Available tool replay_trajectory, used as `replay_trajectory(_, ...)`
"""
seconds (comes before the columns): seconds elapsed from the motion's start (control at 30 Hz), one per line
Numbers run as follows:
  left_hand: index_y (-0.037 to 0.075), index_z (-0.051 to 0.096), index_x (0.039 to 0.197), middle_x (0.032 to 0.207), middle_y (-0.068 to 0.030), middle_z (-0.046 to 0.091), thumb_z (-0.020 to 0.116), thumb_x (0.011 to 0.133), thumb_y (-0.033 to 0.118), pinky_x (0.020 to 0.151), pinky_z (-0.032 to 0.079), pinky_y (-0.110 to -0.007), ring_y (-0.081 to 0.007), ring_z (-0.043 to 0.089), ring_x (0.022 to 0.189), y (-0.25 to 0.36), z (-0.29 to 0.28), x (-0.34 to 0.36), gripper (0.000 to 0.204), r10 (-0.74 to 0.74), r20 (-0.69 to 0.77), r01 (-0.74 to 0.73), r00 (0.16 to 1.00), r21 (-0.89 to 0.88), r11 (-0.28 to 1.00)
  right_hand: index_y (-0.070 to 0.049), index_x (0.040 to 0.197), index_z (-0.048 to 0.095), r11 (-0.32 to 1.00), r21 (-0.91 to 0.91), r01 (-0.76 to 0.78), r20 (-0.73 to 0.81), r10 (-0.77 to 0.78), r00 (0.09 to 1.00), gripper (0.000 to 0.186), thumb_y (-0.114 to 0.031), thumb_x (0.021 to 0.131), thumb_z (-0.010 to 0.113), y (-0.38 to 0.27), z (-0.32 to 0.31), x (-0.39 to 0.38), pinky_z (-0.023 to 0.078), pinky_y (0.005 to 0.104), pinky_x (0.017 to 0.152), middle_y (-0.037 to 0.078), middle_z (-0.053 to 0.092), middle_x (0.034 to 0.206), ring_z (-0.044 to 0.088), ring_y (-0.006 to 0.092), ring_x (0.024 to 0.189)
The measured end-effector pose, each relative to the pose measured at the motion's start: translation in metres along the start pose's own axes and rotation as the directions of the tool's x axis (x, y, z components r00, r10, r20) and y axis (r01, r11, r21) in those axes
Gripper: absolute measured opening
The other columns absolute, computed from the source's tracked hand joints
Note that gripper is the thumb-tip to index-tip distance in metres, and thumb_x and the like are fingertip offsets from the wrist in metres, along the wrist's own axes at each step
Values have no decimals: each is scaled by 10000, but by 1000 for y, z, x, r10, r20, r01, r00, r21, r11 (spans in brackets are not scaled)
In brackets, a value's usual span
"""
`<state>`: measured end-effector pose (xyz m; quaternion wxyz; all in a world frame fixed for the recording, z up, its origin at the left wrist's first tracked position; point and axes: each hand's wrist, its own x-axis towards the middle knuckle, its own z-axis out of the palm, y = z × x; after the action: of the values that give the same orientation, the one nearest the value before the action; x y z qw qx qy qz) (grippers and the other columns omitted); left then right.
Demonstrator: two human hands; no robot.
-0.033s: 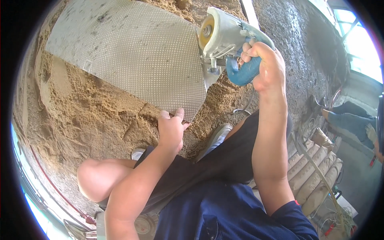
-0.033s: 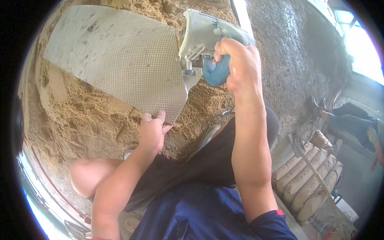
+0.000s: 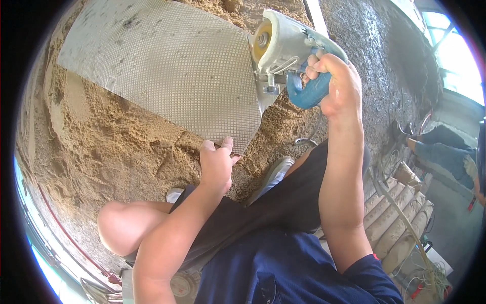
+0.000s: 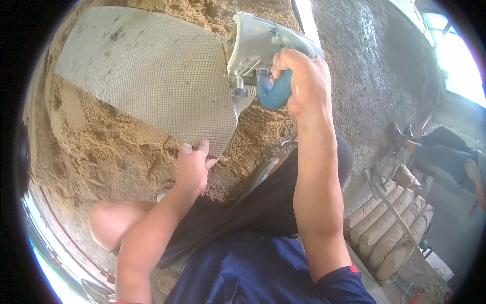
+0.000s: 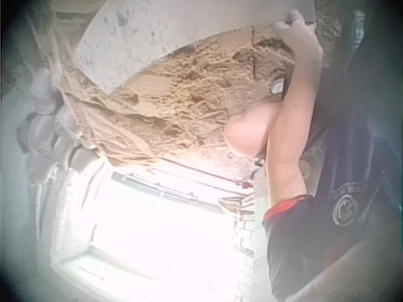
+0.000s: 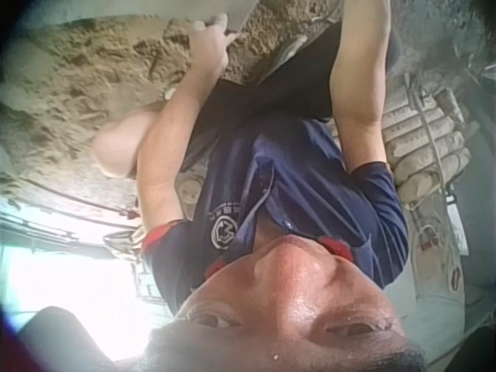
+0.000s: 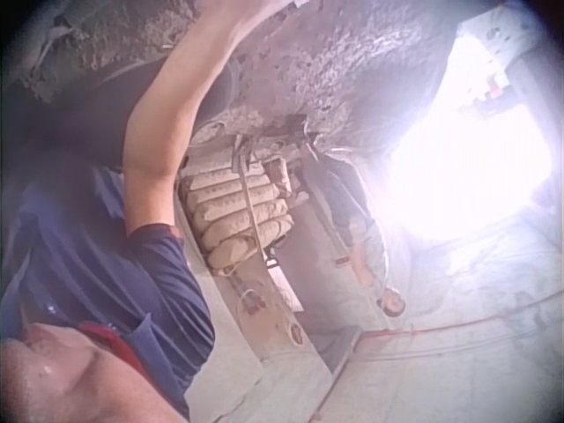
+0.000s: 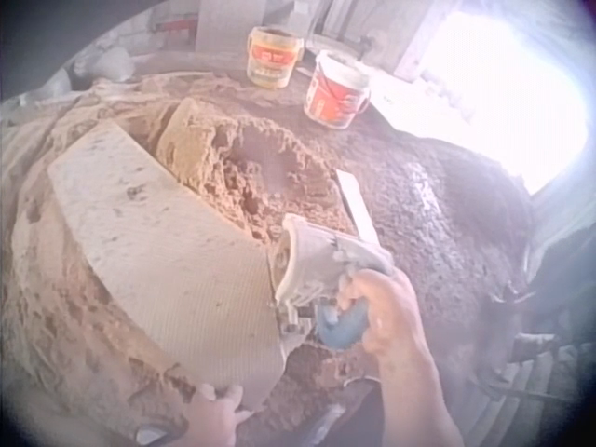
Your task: The person uses a hand-held tile cutter to score and cut a large tile while it is positioned on a pile of sand. They then pick up the cut piece of tile and carry it over to an area where tiling work is in progress.
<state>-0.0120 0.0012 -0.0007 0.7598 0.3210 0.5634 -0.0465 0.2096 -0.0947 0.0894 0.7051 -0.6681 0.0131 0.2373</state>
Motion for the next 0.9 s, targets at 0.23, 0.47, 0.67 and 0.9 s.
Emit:
replay_trajectory(0.23, -32, 407, 1165, 1196, -189, 570, 514, 1013, 88, 970, 512, -508, -292, 618, 1090, -2, 1, 2, 222, 9, -11, -9, 1000, 3, 1000, 72, 1046, 635, 999, 43, 21, 39, -22, 999, 355, -8, 712, 543, 1, -5, 4, 442, 330, 640, 87, 582, 763, 530, 169, 670)
replay_trajectory(0.47, -33, 408, 1130, 1155, -185, 574, 528, 1007, 94, 964, 515, -510, -282, 624, 1052, -3, 1, 3, 214, 14, -32, -14, 999, 11, 1000, 73, 1047, 632, 998, 61, 9, 34, -11, 999, 361, -7, 706, 542, 4, 2, 9, 439, 330, 636, 87, 581, 767, 530, 173, 670)
replay_trajectory(0.67, -27, 398, 1114, 1141, -177, 566, 522, 1007, 88, 978, 500, -524, -275, 613, 1051, 4, 4, -3, 200, -6, -25, 7, 1000, 21, 1000, 73, 1041, 634, 1000, -3, -8, 1, 8, 1000, 368, -16, 696, 544, 1, 3, 4, 435, 334, 636, 88, 579, 768, 527, 180, 673)
replay_trajectory(0.9, -27, 403, 1109, 1148, -186, 561, 529, 1005, 93, 974, 511, -520, -284, 608, 1062, 0, 2, -1, 203, 14, -16, -13, 1000, 13, 1000, 76, 1038, 634, 1000, 17, -3, 0, 3, 1000, 361, -4, 697, 543, 1, 0, 1, 440, 330, 639, 84, 583, 769, 526, 170, 668)
